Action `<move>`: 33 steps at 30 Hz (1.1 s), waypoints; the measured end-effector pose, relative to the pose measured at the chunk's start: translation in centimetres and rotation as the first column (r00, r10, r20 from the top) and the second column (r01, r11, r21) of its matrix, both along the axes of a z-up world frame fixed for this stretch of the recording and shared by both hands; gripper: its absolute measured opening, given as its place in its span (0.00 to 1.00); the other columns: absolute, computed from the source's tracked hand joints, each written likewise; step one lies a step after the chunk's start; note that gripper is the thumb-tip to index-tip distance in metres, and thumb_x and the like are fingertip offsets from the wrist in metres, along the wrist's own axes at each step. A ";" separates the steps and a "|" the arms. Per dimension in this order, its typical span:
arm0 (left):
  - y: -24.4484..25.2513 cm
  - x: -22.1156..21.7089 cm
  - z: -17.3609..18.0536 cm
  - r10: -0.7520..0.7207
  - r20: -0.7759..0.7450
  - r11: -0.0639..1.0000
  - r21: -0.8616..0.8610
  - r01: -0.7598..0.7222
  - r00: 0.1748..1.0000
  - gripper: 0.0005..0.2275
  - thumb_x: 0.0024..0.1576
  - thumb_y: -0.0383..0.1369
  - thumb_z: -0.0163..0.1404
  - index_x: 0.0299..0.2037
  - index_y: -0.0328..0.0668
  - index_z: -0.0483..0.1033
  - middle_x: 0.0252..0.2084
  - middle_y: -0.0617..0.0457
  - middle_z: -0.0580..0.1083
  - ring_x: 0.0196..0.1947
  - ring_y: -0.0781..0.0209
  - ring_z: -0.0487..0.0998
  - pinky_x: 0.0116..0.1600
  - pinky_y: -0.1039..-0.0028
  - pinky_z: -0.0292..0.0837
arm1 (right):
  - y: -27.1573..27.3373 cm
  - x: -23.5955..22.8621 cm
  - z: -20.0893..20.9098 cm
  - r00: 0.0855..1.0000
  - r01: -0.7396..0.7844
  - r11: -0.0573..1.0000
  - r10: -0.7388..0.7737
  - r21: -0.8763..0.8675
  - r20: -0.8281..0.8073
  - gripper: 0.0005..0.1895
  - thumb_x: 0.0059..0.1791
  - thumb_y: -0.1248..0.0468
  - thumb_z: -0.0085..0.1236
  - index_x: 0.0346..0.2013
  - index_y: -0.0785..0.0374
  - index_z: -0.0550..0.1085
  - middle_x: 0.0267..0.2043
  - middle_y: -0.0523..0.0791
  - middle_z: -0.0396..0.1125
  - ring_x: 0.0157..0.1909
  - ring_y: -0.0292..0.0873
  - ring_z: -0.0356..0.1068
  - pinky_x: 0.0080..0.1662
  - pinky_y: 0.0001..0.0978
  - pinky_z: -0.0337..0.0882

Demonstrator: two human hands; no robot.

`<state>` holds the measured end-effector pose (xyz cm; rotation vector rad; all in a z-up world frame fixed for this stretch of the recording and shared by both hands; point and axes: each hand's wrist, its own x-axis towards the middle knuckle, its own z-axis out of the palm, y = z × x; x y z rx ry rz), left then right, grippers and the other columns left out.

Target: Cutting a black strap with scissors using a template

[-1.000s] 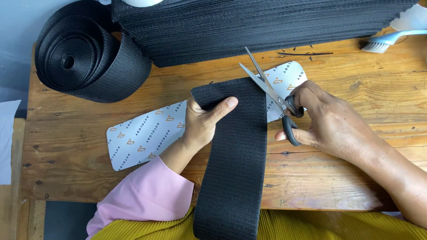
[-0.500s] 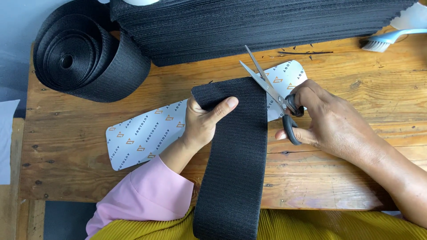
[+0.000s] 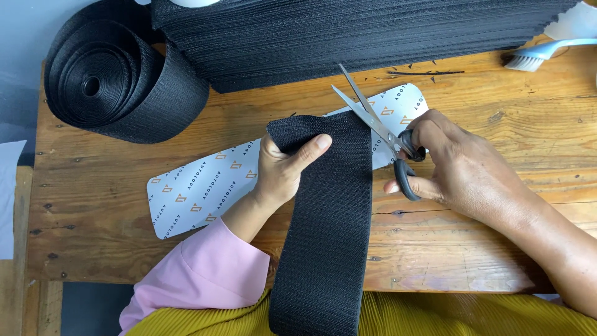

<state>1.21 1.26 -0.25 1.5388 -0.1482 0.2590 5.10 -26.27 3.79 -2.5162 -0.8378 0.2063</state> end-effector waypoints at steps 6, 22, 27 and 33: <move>-0.1 0.0 0.0 0.016 -0.025 1.000 -0.015 -0.016 1.000 0.03 0.58 0.33 0.59 0.36 0.47 0.79 0.39 0.60 0.79 0.41 0.66 0.80 0.52 0.75 0.76 | 0.2 -0.1 0.0 0.999 0.040 0.999 -0.039 -0.032 0.036 0.33 0.39 0.41 0.71 0.39 0.61 0.66 0.44 0.46 0.66 0.40 0.53 0.70 0.38 0.51 0.68; -0.2 0.1 -0.2 0.006 -0.025 1.000 -0.013 -0.007 1.000 0.03 0.59 0.32 0.58 0.40 0.47 0.80 0.43 0.60 0.80 0.46 0.66 0.80 0.58 0.73 0.76 | 0.2 -0.1 0.1 0.996 0.083 0.989 -0.077 -0.120 0.055 0.31 0.39 0.41 0.69 0.40 0.59 0.67 0.48 0.45 0.66 0.43 0.55 0.72 0.36 0.56 0.70; -0.2 0.1 0.1 0.005 -0.014 0.999 -0.036 -0.005 1.000 0.04 0.59 0.32 0.59 0.40 0.47 0.79 0.42 0.60 0.79 0.45 0.66 0.80 0.57 0.74 0.76 | -0.2 0.4 -0.8 0.987 -0.090 0.992 0.100 0.084 -0.128 0.29 0.43 0.44 0.67 0.40 0.60 0.63 0.43 0.48 0.66 0.40 0.51 0.70 0.41 0.43 0.67; -0.6 0.1 -0.4 -0.027 -0.088 0.984 -0.176 0.011 0.996 0.05 0.57 0.31 0.60 0.40 0.49 0.78 0.41 0.62 0.79 0.44 0.68 0.78 0.58 0.75 0.75 | 0.3 0.2 -0.4 0.999 -0.053 0.998 0.053 0.030 0.010 0.31 0.40 0.44 0.70 0.40 0.62 0.64 0.44 0.49 0.63 0.43 0.55 0.68 0.42 0.49 0.67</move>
